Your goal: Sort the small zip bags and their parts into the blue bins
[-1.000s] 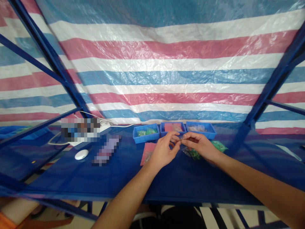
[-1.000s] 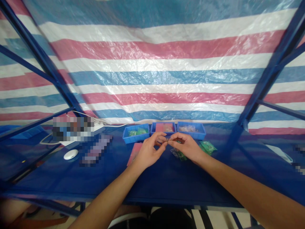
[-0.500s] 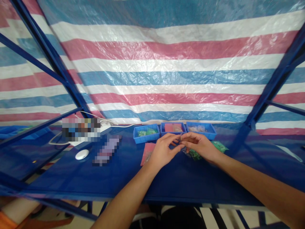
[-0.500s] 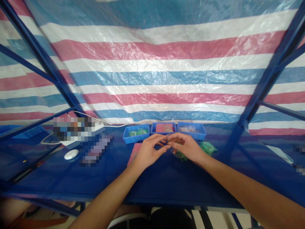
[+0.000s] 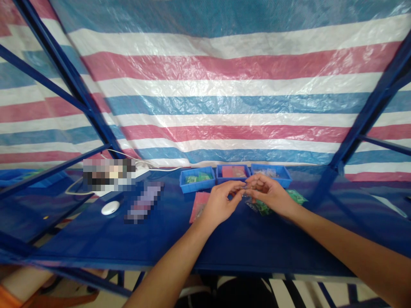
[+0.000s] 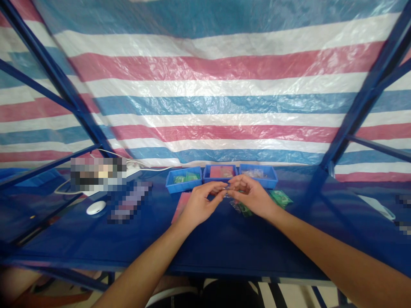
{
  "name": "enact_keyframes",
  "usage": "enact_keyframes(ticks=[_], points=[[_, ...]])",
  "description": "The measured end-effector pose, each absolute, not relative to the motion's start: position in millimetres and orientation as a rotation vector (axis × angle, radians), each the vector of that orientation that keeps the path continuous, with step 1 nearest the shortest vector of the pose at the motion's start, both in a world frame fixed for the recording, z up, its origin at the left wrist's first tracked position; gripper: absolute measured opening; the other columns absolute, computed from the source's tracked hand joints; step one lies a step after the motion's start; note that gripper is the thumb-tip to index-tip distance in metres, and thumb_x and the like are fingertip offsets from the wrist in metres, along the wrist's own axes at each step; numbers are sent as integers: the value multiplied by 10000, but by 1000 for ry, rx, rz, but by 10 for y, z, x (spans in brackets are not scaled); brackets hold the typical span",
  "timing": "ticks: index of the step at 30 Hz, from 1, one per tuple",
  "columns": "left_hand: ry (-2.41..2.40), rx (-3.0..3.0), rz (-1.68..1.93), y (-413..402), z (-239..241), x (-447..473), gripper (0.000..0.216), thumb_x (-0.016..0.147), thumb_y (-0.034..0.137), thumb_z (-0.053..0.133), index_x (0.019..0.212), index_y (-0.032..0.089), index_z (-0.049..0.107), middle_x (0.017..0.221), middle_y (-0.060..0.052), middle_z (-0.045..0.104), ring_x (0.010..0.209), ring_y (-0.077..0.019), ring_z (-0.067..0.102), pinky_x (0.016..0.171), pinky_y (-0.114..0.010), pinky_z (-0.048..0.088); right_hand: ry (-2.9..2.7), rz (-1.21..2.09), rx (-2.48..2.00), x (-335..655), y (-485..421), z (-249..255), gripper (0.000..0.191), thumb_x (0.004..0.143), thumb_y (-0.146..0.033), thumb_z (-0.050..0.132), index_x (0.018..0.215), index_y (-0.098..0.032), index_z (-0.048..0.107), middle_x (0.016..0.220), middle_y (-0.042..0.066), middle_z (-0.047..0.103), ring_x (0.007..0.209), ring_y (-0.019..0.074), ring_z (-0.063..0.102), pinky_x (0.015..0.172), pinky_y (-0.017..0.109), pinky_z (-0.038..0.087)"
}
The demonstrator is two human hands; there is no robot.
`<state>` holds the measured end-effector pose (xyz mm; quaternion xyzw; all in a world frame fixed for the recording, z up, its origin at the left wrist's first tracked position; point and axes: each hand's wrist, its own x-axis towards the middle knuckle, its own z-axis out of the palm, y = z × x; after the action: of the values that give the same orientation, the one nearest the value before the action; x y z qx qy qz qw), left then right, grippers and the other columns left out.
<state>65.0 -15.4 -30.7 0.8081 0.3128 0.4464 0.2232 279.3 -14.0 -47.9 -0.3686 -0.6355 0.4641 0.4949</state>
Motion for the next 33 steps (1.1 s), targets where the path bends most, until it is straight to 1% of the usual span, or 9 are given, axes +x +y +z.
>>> enact_keyframes(ticks=[4,7,11,16,19,23,27,30,33], points=[[914,2188,1278,-143,-313,659,248,951,282,689,1188,213,706,1016,-50,790,855,-173,751,785,-282,616,-1564,1127,-924,2784,-161,-448,359,808,-499,825,985,-227,672,776,-2,681,640,164,633,627,323,554],[934,2223,1331,-141,-299,647,193,967,282,667,1136,213,729,1067,-66,759,866,-163,727,769,-271,606,-1508,1128,-939,2790,-132,-467,347,809,-497,821,961,-235,653,730,-25,644,602,155,616,607,314,532],[874,2299,1260,-159,-291,651,204,999,299,619,1118,210,758,1086,-76,739,922,-174,711,783,-271,594,-1452,1106,-911,2788,-116,-480,353,801,-483,837,973,-237,651,772,-17,662,639,153,618,603,300,534],[854,2338,1126,-177,-281,657,247,989,343,637,1153,201,755,1097,-76,747,873,-175,720,799,-288,590,-1527,1144,-867,2772,-174,-438,386,832,-493,815,1092,-231,704,1052,61,754,887,212,707,795,362,600],[931,2340,1110,-173,-257,650,245,993,357,630,1127,203,766,1067,-76,761,890,-191,727,789,-289,586,-1543,1174,-870,2767,-216,-386,406,862,-516,780,1154,-238,728,1135,76,762,922,226,722,851,391,607],[988,2287,1167,-172,-237,661,220,990,326,629,1112,206,768,1066,-71,780,897,-193,739,771,-279,582,-1534,1166,-862,2758,-249,-338,383,890,-520,749,1152,-240,743,1115,73,768,849,207,724,850,399,614],[1055,2308,1153,-178,-233,667,168,972,259,626,1036,197,768,996,-49,786,844,-181,723,736,-269,539,-1537,1151,-839,2757,-217,-389,376,897,-505,745,1142,-221,718,1038,83,767,886,222,716,795,378,620],[1086,2313,1137,-183,-222,656,188,991,265,590,966,180,756,908,-41,770,760,-164,684,693,-262,497,-1513,1134,-838,2769,-160,-470,404,869,-477,783,1175,-237,671,997,64,742,901,221,700,718,340,614],[1041,2331,1108,-192,-208,644,232,1017,287,551,950,173,741,872,-43,744,744,-160,658,679,-261,474,-1515,1161,-850,2787,-116,-530,449,831,-446,827,1202,-263,655,1033,45,724,910,214,691,703,330,610]])
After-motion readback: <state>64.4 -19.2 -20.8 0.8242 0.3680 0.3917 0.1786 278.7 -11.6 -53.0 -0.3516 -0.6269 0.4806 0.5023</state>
